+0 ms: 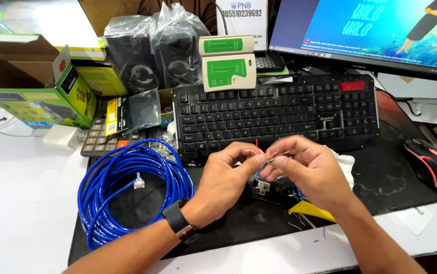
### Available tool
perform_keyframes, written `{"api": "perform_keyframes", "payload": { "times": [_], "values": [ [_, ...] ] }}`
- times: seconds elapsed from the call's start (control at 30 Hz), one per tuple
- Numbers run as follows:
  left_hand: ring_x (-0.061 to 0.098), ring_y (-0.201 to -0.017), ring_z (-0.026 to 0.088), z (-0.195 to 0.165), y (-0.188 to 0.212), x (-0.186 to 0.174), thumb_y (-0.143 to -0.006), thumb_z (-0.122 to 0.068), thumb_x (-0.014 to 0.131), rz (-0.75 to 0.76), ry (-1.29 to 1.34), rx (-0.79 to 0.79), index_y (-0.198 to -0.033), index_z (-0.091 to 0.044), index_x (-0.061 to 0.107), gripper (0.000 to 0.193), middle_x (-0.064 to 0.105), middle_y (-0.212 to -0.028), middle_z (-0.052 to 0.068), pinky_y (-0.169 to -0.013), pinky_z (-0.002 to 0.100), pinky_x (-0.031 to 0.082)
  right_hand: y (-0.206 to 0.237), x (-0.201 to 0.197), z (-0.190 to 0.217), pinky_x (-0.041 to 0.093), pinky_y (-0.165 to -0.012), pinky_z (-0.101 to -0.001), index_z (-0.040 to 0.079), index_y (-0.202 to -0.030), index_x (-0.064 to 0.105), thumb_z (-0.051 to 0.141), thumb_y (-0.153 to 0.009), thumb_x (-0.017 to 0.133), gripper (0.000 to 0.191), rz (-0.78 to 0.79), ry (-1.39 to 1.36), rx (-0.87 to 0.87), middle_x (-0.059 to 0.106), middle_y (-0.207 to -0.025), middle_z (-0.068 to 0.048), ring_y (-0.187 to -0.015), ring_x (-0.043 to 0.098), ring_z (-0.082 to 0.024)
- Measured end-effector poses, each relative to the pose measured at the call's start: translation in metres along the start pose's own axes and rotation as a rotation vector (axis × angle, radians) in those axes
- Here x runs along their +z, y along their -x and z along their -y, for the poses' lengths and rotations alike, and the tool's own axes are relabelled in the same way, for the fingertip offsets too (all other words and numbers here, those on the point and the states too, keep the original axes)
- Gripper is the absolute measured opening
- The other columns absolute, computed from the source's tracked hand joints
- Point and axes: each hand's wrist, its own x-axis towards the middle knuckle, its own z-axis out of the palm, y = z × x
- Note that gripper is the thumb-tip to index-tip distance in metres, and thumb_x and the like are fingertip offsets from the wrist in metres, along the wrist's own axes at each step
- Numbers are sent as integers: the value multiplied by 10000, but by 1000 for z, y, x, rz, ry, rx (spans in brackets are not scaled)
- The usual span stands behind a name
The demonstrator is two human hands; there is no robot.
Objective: The person works at a desk with a coiled blue ethernet cable. They use a yellow-handled crimping tool to strip the cable jacket, untwist and straighten the colored wires by hand, trim the wires, insert them into an RJ45 connector, and crimp the connector onto the cable. A cable tester sits on the desk nearby.
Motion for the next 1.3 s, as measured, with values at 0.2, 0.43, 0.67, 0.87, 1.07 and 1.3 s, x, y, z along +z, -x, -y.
{"api": "perform_keyframes", "payload": {
  "times": [0.2,0.43,0.67,0.87,1.07,1.3],
  "values": [
    [540,-808,53,0,0,-1,-977,-196,671,56,186,-131,-1043,-2,729,213,663,-886,-13,-726,225,444,2,-1,9,592,-812,-380,-76,-1178,621,1,-937,611,253,11,27,42,703,-1047,-164,-904,729,-249],
    [531,-807,43,-3,1,-4,-989,-204,652,74,130,-113,-1026,-1,717,216,651,-877,-27,-725,215,443,1,-5,15,579,-692,-349,-74,-1008,714,37,-946,641,146,-90,221,128,717,-902,-147,-782,688,-213],
    [546,-739,37,-7,1,5,-987,-192,665,30,-132,-18,-1013,2,718,202,660,-815,-25,-629,234,462,9,19,27,524,-747,-282,89,-937,725,22,-835,756,126,-12,958,-730,594,-979,-111,-854,614,-193],
    [602,-696,44,-13,8,7,-966,-158,645,132,-320,36,-1014,-14,708,164,720,-800,2,-622,243,510,10,20,24,514,-635,-226,51,-925,700,11,-858,720,80,13,814,-447,667,-867,-42,-713,643,-107],
    [578,-693,48,-18,8,5,-975,-141,660,160,-293,97,-993,-19,698,129,707,-786,9,-612,253,491,5,8,6,476,-592,-228,21,-902,687,6,-932,651,49,-70,548,-185,657,-749,-9,-664,570,-68],
    [564,-665,44,-16,16,8,-958,-145,698,156,-295,107,-997,-20,712,131,690,-777,5,-593,244,486,10,8,-3,448,-614,-228,32,-932,646,12,-983,647,55,-65,553,-319,592,-801,2,-702,528,-69]
  ]
}}
